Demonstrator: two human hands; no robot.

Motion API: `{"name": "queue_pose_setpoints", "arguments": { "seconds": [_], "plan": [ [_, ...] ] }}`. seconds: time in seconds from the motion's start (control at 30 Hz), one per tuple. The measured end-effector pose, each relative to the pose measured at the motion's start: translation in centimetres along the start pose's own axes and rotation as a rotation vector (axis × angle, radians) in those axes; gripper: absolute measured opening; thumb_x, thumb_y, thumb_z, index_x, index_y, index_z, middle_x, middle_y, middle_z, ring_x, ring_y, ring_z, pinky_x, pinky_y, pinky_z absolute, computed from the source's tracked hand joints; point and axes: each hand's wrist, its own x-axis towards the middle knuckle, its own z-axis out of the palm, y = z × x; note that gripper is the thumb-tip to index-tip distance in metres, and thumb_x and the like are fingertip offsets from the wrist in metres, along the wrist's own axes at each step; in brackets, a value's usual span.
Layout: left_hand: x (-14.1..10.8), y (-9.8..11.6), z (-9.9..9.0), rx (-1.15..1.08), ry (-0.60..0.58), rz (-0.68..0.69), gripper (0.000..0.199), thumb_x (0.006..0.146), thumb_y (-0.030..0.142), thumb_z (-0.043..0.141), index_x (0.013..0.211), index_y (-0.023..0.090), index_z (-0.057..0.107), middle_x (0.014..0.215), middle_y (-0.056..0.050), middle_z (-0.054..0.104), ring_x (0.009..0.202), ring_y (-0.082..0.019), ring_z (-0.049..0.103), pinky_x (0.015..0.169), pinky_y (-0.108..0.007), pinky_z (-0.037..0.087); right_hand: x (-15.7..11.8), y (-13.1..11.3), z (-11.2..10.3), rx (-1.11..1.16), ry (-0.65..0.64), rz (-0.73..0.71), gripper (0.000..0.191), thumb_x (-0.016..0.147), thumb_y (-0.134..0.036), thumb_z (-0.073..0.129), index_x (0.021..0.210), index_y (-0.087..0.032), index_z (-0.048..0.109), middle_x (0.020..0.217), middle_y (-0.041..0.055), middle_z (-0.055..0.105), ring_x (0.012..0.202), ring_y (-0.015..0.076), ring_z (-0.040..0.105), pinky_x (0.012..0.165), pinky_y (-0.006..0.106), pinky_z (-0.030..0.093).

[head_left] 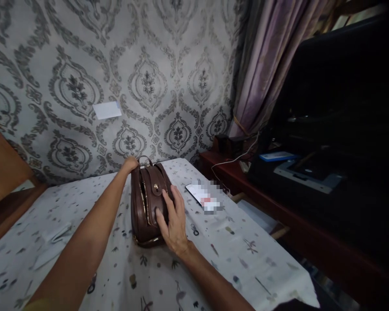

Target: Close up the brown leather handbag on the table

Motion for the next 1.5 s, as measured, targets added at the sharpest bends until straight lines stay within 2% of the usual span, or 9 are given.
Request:
{"name": "queue_pose_setpoints", "arguments": {
  "seconds": [0.13,0.3,0.53,0.8,1.03,1.13,1.23,1.33,1.5],
  "plan": [
    [-0.5,-0.4,0.0,0.069,-0.025,-0.104,0.039,0.094,0.038,0.062,0.127,0.018,0.059,0.128,-0.010,0.061,0.111,-0.023,0.063,0.092,-0.044,0.056,0.1,0.1,0.1,0.014,0.010,-0.007,0.059,0.100,-0.025,0.047,0.157,-0.029,0.030,0.160,0.0119,0.032,0.149,0.0298,0.032,0.118,0.059,0.037],
    [-1.8,-0.4,0.3,0.089,0.037,-0.156,0.039,0.094,0.039,0.063,0.126,0.018,0.059,0.127,-0.010,0.062,0.110,-0.023,0.063,0.092,-0.044,0.056,0.1,0.1,0.1,0.008,0.010,-0.016,0.059,0.100,-0.025,0.048,0.157,-0.029,0.031,0.160,0.0114,0.032,0.149,0.0297,0.031,0.118,0.058,0.037],
    [-3.2,0.3,0.8,0.094,0.181,-0.145,0.025,0.094,0.027,0.051,0.104,0.018,0.071,0.118,-0.014,0.071,0.115,-0.029,0.064,0.090,-0.037,0.051,0.2,0.1,0.1,0.004,0.012,-0.023,0.058,0.100,-0.025,0.047,0.156,-0.029,0.032,0.159,0.0120,0.033,0.148,0.0298,0.032,0.118,0.060,0.037],
    [-3.7,0.3,1.1,0.015,0.235,-0.126,0.028,0.091,0.027,0.047,0.104,0.018,0.071,0.119,-0.014,0.072,0.114,-0.029,0.065,0.088,-0.034,0.050,0.2,0.1,0.1,0.000,0.008,-0.026,0.057,0.100,-0.025,0.047,0.155,-0.028,0.033,0.158,0.0124,0.034,0.148,0.0302,0.032,0.117,0.059,0.038],
    [-2.2,0.2,0.1,-0.148,0.067,-0.133,0.022,0.080,0.034,0.062,0.085,0.015,0.071,0.081,-0.008,0.074,0.080,-0.024,0.069,0.066,-0.028,0.049,0.5,0.0,-0.3,0.036,0.008,-0.021,0.055,0.098,-0.025,0.050,0.151,-0.027,0.039,0.154,0.0123,0.041,0.145,0.0291,0.037,0.116,0.058,0.039],
    [-1.4,0.9,-0.2,-0.203,-0.044,-0.105,0.021,0.074,0.036,0.070,0.079,0.016,0.070,0.065,-0.003,0.069,0.065,-0.021,0.066,0.057,-0.026,0.046,0.6,0.0,-0.5,0.040,-0.007,-0.015,0.053,0.097,-0.026,0.050,0.149,-0.026,0.040,0.153,0.0133,0.042,0.144,0.0297,0.038,0.115,0.058,0.040],
    [-0.6,2.1,-0.1,-0.218,-0.136,-0.064,0.021,0.071,0.035,0.076,0.071,0.015,0.068,0.057,0.000,0.063,0.061,-0.019,0.064,0.055,-0.025,0.044,0.6,0.0,-0.6,0.042,-0.013,-0.012,0.051,0.097,-0.026,0.051,0.147,-0.025,0.042,0.151,0.0139,0.043,0.144,0.0295,0.037,0.115,0.057,0.040],
    [0.0,3.3,0.4,-0.208,-0.213,-0.027,0.019,0.076,0.031,0.077,0.075,0.014,0.068,0.065,0.002,0.065,0.067,-0.016,0.065,0.062,-0.024,0.049,0.7,0.0,-0.7,0.045,-0.009,-0.021,0.050,0.097,-0.026,0.051,0.146,-0.024,0.043,0.151,0.0136,0.043,0.144,0.0293,0.037,0.115,0.057,0.040],
    [0.3,4.3,1.4,-0.174,-0.300,-0.030,0.032,0.094,0.038,0.062,0.115,0.014,0.064,0.113,-0.007,0.067,0.097,-0.020,0.066,0.083,-0.038,0.059,0.6,0.1,-0.7,0.041,-0.028,-0.005,0.051,0.096,-0.027,0.051,0.147,-0.024,0.042,0.151,0.0131,0.043,0.144,0.0294,0.037,0.116,0.057,0.039]
  ]
}}
